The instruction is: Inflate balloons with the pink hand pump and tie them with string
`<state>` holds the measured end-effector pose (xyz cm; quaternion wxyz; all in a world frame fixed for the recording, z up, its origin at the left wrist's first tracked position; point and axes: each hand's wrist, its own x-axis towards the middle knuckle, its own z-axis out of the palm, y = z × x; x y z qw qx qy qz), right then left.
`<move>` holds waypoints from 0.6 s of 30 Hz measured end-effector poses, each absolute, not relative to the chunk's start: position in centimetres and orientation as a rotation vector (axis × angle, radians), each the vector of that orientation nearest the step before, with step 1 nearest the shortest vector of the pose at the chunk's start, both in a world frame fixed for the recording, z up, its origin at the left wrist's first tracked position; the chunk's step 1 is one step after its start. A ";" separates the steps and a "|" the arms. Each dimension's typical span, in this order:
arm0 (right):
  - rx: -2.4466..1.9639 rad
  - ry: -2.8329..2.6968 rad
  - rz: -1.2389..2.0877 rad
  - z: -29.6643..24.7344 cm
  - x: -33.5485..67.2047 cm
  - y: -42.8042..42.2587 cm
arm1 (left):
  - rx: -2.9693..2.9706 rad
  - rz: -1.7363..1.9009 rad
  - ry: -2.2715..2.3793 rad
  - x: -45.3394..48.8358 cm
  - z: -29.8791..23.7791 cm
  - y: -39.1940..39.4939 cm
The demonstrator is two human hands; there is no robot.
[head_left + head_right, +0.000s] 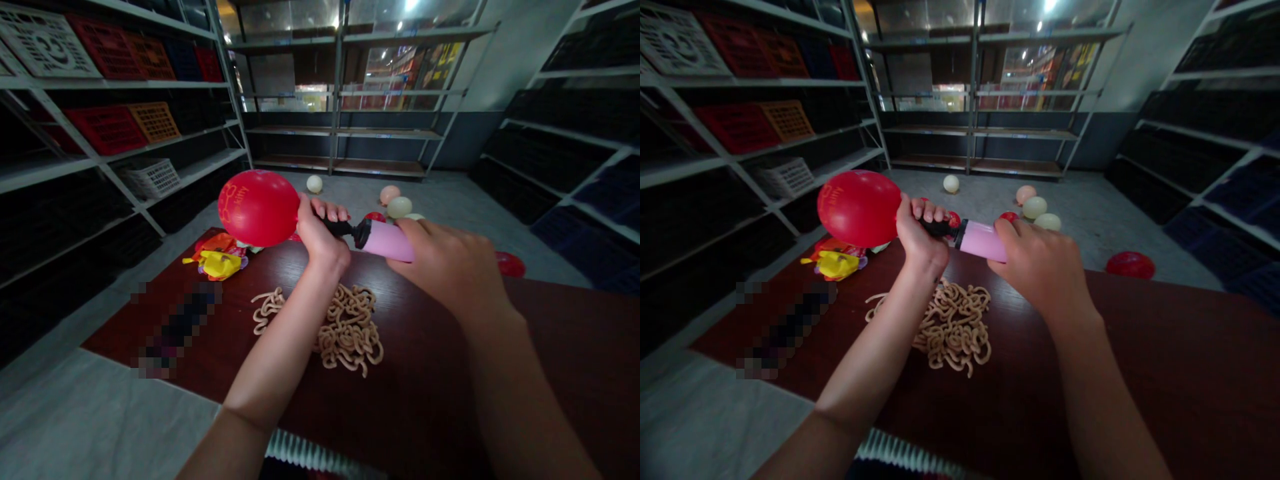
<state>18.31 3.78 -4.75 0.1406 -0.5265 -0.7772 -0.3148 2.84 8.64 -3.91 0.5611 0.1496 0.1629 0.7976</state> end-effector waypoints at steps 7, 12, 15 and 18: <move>-1.523 -2.230 -0.824 -5.1 17.7 4.1 | 0.318 1.856 0.358 1.5 -4.4 9.3; -1.483 -2.235 -0.764 -5.4 17.4 4.4 | 0.290 1.893 0.313 0.6 -4.2 9.1; -1.476 -2.218 -0.762 -5.4 17.8 4.5 | 0.317 1.927 0.258 -0.2 -3.7 9.1; -1.468 -2.212 -0.779 -5.2 18.7 4.6 | 0.357 1.971 0.248 -1.5 -3.2 8.9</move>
